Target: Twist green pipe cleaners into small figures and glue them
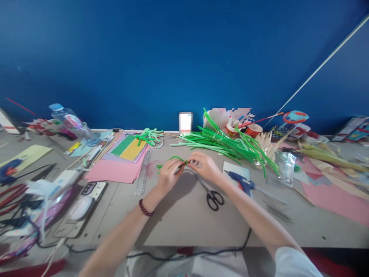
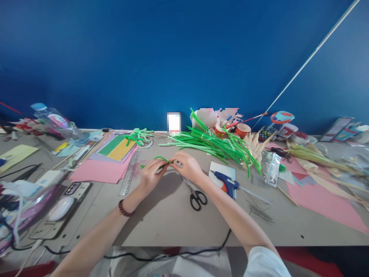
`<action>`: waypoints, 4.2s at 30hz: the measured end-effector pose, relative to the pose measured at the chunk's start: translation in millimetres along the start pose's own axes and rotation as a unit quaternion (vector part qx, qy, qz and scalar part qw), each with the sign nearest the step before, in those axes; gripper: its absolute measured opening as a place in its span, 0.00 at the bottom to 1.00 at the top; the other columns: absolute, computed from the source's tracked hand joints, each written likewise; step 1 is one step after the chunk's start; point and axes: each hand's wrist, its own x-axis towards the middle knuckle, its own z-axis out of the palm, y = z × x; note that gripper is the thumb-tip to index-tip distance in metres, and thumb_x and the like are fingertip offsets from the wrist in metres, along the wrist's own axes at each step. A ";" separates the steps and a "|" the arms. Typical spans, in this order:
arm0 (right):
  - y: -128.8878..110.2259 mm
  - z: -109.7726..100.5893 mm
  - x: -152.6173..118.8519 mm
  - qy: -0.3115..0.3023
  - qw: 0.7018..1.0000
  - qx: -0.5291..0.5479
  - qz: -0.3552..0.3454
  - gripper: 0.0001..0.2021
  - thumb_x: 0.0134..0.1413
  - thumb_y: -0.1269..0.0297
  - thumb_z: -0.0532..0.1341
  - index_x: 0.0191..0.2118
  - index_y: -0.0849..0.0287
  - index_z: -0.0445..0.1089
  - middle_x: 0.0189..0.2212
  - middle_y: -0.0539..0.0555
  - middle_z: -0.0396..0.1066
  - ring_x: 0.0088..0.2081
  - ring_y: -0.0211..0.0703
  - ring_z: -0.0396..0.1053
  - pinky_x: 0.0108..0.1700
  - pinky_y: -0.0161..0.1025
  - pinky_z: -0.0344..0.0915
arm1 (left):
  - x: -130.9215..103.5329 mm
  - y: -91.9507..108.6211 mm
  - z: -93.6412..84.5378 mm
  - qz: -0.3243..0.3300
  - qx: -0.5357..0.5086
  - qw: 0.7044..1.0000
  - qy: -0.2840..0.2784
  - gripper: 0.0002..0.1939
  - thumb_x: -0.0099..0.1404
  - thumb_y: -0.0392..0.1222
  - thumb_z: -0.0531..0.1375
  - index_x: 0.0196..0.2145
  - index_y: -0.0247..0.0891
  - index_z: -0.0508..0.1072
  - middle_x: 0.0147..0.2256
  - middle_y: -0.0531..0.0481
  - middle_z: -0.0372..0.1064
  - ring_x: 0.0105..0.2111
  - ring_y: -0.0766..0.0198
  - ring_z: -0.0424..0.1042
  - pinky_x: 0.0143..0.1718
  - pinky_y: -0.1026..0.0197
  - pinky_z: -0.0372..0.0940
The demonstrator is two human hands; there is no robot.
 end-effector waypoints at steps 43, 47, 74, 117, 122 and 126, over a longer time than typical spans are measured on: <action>-3.3 4.0 0.4 0.035 0.999 0.033 -0.016 0.06 0.56 0.67 0.57 0.30 0.58 0.70 0.29 0.53 0.68 0.33 0.40 0.66 0.33 0.35 0.63 | 0.8 1.9 -0.2 0.061 0.003 0.998 -0.002 0.04 0.60 0.30 0.59 0.32 0.37 0.69 0.32 0.48 0.70 0.34 0.64 0.69 0.36 0.58 0.65; -5.7 8.9 -0.8 0.057 0.996 0.068 -0.002 0.06 0.55 0.66 0.57 0.30 0.59 0.69 0.30 0.53 0.66 0.32 0.39 0.66 0.33 0.36 0.64 | 2.6 6.0 0.3 0.069 0.014 0.997 0.020 0.04 0.60 0.31 0.58 0.30 0.37 0.68 0.30 0.48 0.70 0.33 0.64 0.69 0.35 0.59 0.65; -0.7 7.7 0.2 0.050 0.998 0.034 0.022 0.07 0.55 0.65 0.58 0.36 0.57 0.73 0.35 0.55 0.71 0.36 0.42 0.70 0.39 0.38 0.69 | -0.6 0.3 -3.2 0.052 0.175 0.981 -0.063 0.06 0.64 0.33 0.55 0.37 0.36 0.71 0.28 0.48 0.72 0.29 0.62 0.69 0.36 0.58 0.58; -11.7 1.0 0.6 -0.016 0.892 0.424 0.154 0.13 0.50 0.57 0.63 0.40 0.57 0.69 0.31 0.51 0.69 0.29 0.37 0.69 0.36 0.41 0.70 | 1.5 7.9 -3.1 -0.250 -0.303 0.917 -0.074 0.11 0.64 0.48 0.55 0.34 0.36 0.70 0.23 0.52 0.67 0.22 0.69 0.66 0.23 0.65 0.63; -14.0 -2.6 -0.3 -0.047 0.857 0.476 0.190 0.11 0.49 0.57 0.64 0.30 0.59 0.68 0.28 0.51 0.69 0.30 0.38 0.68 0.36 0.40 0.68 | 3.6 4.4 -1.3 -0.303 -0.409 0.859 -0.059 0.15 0.61 0.53 0.58 0.33 0.37 0.68 0.23 0.54 0.65 0.21 0.69 0.65 0.23 0.64 0.63; -16.4 -3.0 -1.7 -0.054 0.853 0.475 0.209 0.12 0.47 0.57 0.65 0.31 0.61 0.73 0.26 0.52 0.69 0.29 0.37 0.67 0.33 0.37 0.66 | 4.1 2.4 -1.8 -0.314 -0.446 0.835 -0.072 0.15 0.60 0.53 0.59 0.32 0.37 0.68 0.23 0.53 0.65 0.22 0.68 0.66 0.24 0.64 0.63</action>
